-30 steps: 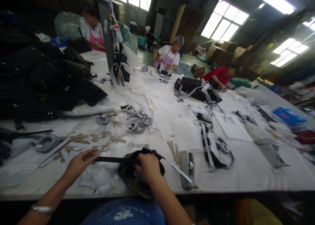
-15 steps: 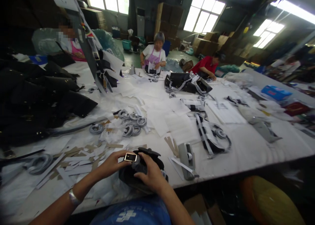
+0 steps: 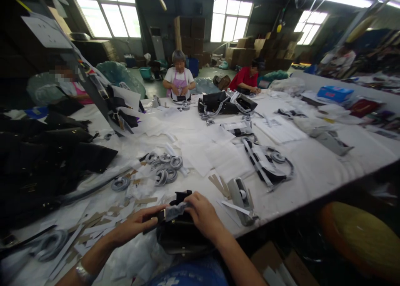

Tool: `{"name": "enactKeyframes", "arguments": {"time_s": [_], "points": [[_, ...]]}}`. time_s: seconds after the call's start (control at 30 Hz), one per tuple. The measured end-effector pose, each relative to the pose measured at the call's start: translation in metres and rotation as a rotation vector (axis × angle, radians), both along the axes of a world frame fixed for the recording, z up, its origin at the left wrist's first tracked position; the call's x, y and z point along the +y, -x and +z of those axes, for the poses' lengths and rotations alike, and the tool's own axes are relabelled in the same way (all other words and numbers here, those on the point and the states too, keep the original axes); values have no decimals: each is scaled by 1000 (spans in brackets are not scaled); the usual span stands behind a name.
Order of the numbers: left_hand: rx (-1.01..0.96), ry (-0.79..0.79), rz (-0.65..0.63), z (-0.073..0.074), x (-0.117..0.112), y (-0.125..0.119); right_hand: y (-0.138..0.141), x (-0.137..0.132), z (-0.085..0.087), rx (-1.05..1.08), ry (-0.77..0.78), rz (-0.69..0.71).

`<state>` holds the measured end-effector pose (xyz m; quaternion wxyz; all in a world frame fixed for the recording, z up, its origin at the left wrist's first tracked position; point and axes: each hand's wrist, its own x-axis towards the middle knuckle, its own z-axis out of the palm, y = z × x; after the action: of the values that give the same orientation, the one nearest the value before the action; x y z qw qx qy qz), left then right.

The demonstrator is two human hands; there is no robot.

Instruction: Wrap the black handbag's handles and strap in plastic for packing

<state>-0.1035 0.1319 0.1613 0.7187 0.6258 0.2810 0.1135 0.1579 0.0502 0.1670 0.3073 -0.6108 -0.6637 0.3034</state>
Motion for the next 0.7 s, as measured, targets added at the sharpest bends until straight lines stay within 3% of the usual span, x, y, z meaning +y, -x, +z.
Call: {"name": "enactKeyframes", "arguments": {"time_s": [0.1, 0.17, 0.27, 0.4, 0.57, 0.7], "points": [[-101, 101, -132, -2, 1, -6, -24, 9, 25, -16, -21, 32], [-116, 114, -167, -3, 2, -13, -33, 13, 31, -12, -1, 56], [-56, -31, -148, -5, 2, -24, -38, 15, 30, 15, 4, 58], [-2, -208, -29, -12, -2, -34, -40, 15, 29, 48, 27, 55], [-34, -195, 8, -25, -9, -36, -45, 15, 33, 105, 130, 95], [-74, -115, -22, -22, -11, -35, -46, 14, 24, 192, 189, 103]]}}
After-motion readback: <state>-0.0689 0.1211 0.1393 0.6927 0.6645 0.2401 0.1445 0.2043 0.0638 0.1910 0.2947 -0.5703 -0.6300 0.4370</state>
